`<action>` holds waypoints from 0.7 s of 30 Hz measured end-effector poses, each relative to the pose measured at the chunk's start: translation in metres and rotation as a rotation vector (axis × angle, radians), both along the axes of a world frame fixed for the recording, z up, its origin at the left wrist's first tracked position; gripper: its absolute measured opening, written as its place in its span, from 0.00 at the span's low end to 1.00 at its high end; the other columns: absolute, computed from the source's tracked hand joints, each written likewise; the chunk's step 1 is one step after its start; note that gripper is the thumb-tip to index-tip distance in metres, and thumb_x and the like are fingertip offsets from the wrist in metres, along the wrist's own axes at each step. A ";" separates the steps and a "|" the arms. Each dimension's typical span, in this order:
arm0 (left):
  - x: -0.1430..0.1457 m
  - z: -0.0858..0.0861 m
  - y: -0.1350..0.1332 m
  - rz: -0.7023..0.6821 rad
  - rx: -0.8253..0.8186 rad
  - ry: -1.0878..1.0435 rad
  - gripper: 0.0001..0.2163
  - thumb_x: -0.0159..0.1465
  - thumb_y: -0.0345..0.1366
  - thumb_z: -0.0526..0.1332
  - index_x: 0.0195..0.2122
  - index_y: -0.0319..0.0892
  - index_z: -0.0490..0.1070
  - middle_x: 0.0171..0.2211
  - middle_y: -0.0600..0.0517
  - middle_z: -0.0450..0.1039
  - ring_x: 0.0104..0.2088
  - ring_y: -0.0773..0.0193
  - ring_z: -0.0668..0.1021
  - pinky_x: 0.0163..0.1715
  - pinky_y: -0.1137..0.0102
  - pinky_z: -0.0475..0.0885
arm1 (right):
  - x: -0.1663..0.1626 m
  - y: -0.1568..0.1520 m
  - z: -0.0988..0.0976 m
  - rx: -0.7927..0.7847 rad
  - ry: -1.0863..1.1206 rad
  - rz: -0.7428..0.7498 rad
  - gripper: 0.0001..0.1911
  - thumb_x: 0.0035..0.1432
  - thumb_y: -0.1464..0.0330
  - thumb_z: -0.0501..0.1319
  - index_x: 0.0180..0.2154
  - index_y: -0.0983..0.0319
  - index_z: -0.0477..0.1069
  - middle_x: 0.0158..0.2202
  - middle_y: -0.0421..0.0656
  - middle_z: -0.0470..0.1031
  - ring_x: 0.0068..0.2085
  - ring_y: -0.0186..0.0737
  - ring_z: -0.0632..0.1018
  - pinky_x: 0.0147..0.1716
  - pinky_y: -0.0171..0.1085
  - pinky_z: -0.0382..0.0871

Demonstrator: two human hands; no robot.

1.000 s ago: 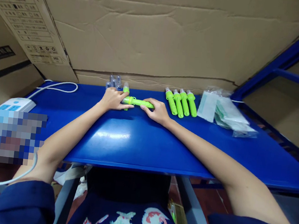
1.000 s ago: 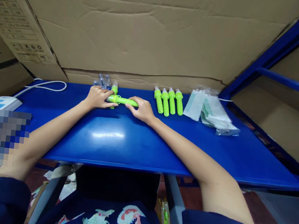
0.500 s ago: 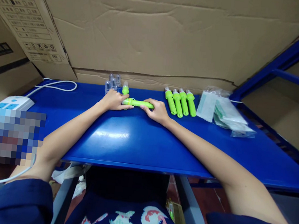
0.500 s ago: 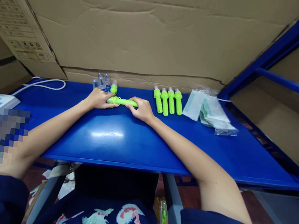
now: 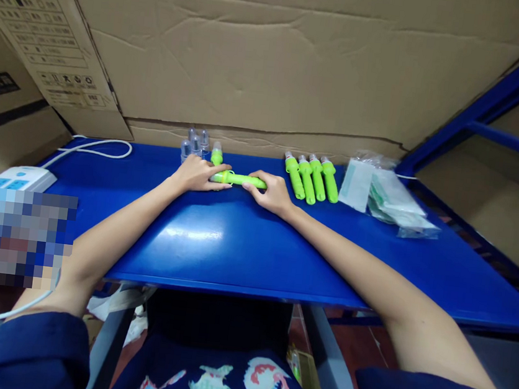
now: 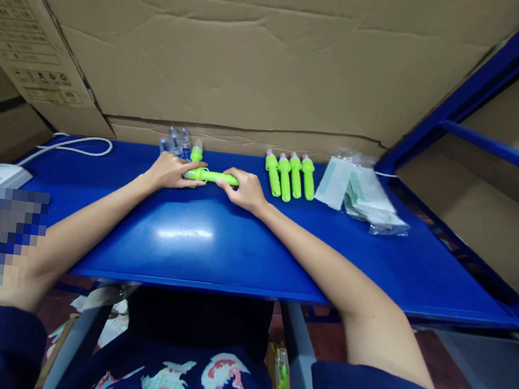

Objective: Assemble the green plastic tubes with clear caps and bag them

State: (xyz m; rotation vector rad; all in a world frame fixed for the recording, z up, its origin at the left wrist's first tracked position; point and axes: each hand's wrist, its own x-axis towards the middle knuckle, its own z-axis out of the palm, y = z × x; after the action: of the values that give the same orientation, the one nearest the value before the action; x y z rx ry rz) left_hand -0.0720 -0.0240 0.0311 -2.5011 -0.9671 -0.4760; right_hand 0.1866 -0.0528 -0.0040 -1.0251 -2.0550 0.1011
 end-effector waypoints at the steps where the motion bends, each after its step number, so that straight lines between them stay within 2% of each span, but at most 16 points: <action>1: 0.000 0.000 0.001 -0.007 0.003 -0.009 0.36 0.65 0.67 0.47 0.53 0.41 0.77 0.30 0.40 0.82 0.27 0.53 0.82 0.31 0.66 0.68 | 0.000 0.000 0.000 0.005 0.006 0.004 0.21 0.63 0.52 0.58 0.40 0.63 0.78 0.35 0.48 0.82 0.33 0.45 0.80 0.36 0.38 0.69; 6: 0.001 0.000 0.001 0.032 -0.028 0.003 0.38 0.64 0.68 0.46 0.48 0.39 0.79 0.28 0.39 0.81 0.27 0.50 0.82 0.32 0.64 0.69 | 0.000 0.000 0.000 -0.006 0.003 0.008 0.21 0.63 0.52 0.58 0.39 0.62 0.78 0.34 0.48 0.82 0.32 0.44 0.79 0.35 0.38 0.69; 11: 0.002 0.001 0.000 0.067 -0.057 0.022 0.38 0.64 0.69 0.47 0.49 0.39 0.77 0.30 0.38 0.81 0.30 0.47 0.83 0.34 0.63 0.70 | 0.001 -0.001 0.003 -0.039 -0.024 -0.003 0.23 0.63 0.52 0.57 0.40 0.64 0.79 0.32 0.48 0.81 0.30 0.42 0.77 0.33 0.37 0.66; 17: 0.001 0.001 0.001 0.073 -0.042 0.027 0.38 0.61 0.70 0.52 0.49 0.37 0.76 0.29 0.38 0.81 0.31 0.47 0.84 0.35 0.64 0.70 | 0.001 -0.005 0.011 -0.163 -0.081 -0.011 0.25 0.62 0.51 0.56 0.38 0.64 0.81 0.26 0.46 0.78 0.26 0.39 0.73 0.29 0.36 0.59; 21: 0.001 0.000 0.001 0.074 -0.009 0.026 0.35 0.62 0.68 0.52 0.45 0.38 0.77 0.29 0.39 0.81 0.30 0.48 0.84 0.34 0.64 0.70 | 0.001 -0.004 0.020 -0.260 -0.024 0.041 0.32 0.60 0.45 0.54 0.35 0.67 0.80 0.25 0.45 0.75 0.26 0.37 0.70 0.29 0.36 0.57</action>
State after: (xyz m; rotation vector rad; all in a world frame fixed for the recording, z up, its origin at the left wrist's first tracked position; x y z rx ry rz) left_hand -0.0711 -0.0230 0.0312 -2.4642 -1.0496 -0.4163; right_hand 0.1875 -0.0567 0.0159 -1.1445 -2.1238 0.3874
